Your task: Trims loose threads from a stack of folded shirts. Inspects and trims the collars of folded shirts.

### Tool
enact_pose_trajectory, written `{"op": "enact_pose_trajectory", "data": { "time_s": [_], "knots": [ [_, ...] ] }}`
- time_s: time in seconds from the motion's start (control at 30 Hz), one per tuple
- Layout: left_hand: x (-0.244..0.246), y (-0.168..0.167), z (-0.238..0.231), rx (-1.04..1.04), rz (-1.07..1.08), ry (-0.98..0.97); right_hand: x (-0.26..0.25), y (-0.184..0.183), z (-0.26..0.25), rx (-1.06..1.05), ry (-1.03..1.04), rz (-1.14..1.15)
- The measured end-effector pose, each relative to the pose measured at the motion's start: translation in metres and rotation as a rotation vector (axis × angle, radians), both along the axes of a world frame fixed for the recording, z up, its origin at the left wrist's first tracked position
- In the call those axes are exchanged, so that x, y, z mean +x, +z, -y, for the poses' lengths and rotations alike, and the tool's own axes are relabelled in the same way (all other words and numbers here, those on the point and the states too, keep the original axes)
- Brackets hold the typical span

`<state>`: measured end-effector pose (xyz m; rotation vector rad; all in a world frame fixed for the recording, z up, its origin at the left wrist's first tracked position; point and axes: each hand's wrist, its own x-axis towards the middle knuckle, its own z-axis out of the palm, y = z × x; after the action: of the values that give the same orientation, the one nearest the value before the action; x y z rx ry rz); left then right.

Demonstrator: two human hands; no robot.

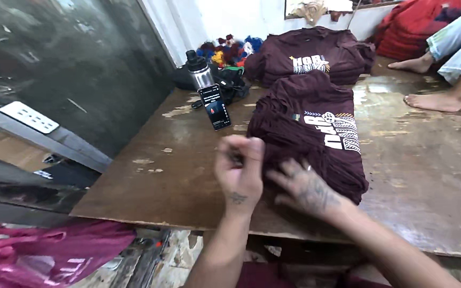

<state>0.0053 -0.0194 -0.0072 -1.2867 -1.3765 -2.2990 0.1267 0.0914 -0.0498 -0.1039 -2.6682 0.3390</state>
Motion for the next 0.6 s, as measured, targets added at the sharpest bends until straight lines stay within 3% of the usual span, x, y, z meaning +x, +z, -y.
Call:
{"op": "enact_pose_trajectory", "data": {
  "time_s": [0.07,0.17,0.27,0.37,0.5,0.6],
  "knots": [
    [-0.017,-0.012,0.005,-0.29,-0.191,0.053,-0.025,0.005,-0.047,-0.088,-0.214,0.161],
    [-0.077,-0.024,0.011,-0.738,0.001,0.103,-0.057,0.017,-0.099,-0.337,-0.415,0.537],
    [-0.156,-0.052,0.005,-0.92,0.235,0.224,-0.072,0.009,-0.122,-0.354,-0.425,0.533],
    [-0.195,-0.084,-0.001,-1.02,0.259,0.398,-0.074,0.008,-0.126,-0.338,-0.462,0.5],
    [-0.198,-0.095,-0.006,-1.089,0.13,0.456,-0.061,0.021,-0.106,-0.427,-0.361,0.425],
    [-0.198,-0.088,-0.007,-1.147,0.104,0.417,0.0,0.068,-0.041,-0.448,0.005,0.277]
  ]
}}
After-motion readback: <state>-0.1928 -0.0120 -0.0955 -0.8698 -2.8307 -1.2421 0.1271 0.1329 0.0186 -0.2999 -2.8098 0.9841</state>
